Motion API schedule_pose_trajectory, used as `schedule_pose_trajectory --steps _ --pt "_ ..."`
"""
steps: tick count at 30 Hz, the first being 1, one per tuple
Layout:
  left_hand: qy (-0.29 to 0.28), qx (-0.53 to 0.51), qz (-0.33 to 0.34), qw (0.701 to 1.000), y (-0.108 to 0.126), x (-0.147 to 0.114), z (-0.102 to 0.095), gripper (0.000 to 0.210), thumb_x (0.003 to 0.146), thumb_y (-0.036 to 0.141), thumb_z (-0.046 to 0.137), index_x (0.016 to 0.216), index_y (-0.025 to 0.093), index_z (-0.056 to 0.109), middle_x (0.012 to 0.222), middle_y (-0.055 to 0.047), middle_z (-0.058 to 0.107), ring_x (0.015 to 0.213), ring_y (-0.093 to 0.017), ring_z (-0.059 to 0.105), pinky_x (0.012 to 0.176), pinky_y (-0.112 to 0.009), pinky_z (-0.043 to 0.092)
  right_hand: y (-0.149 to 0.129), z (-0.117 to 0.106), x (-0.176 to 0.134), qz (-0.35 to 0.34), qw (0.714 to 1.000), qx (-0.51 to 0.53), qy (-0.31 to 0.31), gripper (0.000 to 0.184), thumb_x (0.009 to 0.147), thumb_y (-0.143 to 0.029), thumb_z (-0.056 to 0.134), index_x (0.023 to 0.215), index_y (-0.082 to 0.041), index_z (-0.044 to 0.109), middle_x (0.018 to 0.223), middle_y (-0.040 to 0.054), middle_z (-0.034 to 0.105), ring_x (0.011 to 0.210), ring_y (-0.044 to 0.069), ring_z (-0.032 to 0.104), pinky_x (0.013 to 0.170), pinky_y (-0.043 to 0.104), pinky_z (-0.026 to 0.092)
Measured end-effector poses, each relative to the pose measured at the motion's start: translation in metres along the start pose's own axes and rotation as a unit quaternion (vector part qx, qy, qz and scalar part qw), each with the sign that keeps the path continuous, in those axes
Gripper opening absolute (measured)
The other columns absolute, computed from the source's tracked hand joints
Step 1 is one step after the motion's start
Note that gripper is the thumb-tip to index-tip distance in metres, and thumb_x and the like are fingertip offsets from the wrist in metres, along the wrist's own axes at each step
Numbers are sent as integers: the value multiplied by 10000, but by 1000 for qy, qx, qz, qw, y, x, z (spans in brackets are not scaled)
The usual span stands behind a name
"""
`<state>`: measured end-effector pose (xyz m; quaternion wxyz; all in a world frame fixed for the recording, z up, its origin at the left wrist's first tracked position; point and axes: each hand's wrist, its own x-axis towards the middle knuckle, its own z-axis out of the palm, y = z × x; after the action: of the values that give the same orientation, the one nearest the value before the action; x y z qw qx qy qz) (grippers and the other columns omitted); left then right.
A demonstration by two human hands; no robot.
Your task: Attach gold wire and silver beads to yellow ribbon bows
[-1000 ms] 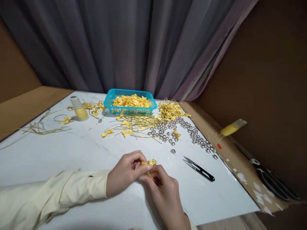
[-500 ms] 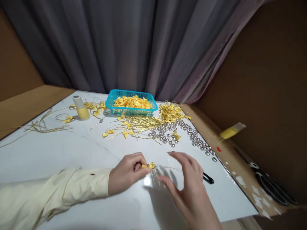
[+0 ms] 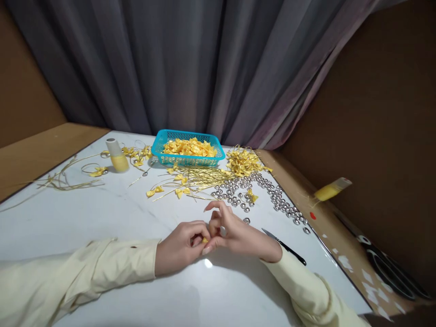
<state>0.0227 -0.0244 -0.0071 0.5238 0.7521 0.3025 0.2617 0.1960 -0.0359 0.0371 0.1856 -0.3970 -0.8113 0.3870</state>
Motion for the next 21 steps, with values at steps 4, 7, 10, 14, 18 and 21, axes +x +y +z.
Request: schedule_pose_trajectory --steps 4,7,10,14,18,21 --pt "-2 4 1 1000 2 0 -1 223 738 298 558 587 167 458 626 32 447 545 -90 338 525 -220 288 5 4 2 36 991 125 -27 421 806 -185 608 1099 -204 306 595 -102 458 587 101 473 583 213 362" --pt "3 4 2 1000 2 1 -2 239 729 288 579 583 172 430 617 39 425 563 -97 356 545 -223 299 5 6 3 21 981 192 -10 361 817 -172 573 1075 -186 322 598 -85 496 594 97 468 549 195 339" --pt "7 9 -7 1000 1 2 -4 245 739 298 578 588 171 432 620 38 423 574 -103 366 554 -229 301 5 7 4 6 970 241 23 311 820 -148 534 1044 -189 323 565 -91 468 617 102 445 540 183 326" --pt "0 15 -18 1000 1 3 -4 197 757 320 566 660 161 503 616 49 392 555 -98 345 539 -229 288 5 6 3 10 971 230 69 281 815 -153 525 1001 -207 322 547 -109 395 568 95 367 514 177 294" --pt "2 14 -19 1000 2 2 -3 200 761 313 562 652 157 502 621 46 399 549 -92 326 535 -229 280 8 2 2 7 973 207 98 277 830 -208 539 995 -213 317 554 -118 336 534 86 313 504 185 272" --pt "5 9 -12 1000 5 0 -3 218 764 300 568 621 164 475 607 47 396 544 -90 326 534 -227 284 12 -3 3 34 976 204 72 263 851 -331 538 979 -212 342 568 -111 380 518 80 318 500 191 274"
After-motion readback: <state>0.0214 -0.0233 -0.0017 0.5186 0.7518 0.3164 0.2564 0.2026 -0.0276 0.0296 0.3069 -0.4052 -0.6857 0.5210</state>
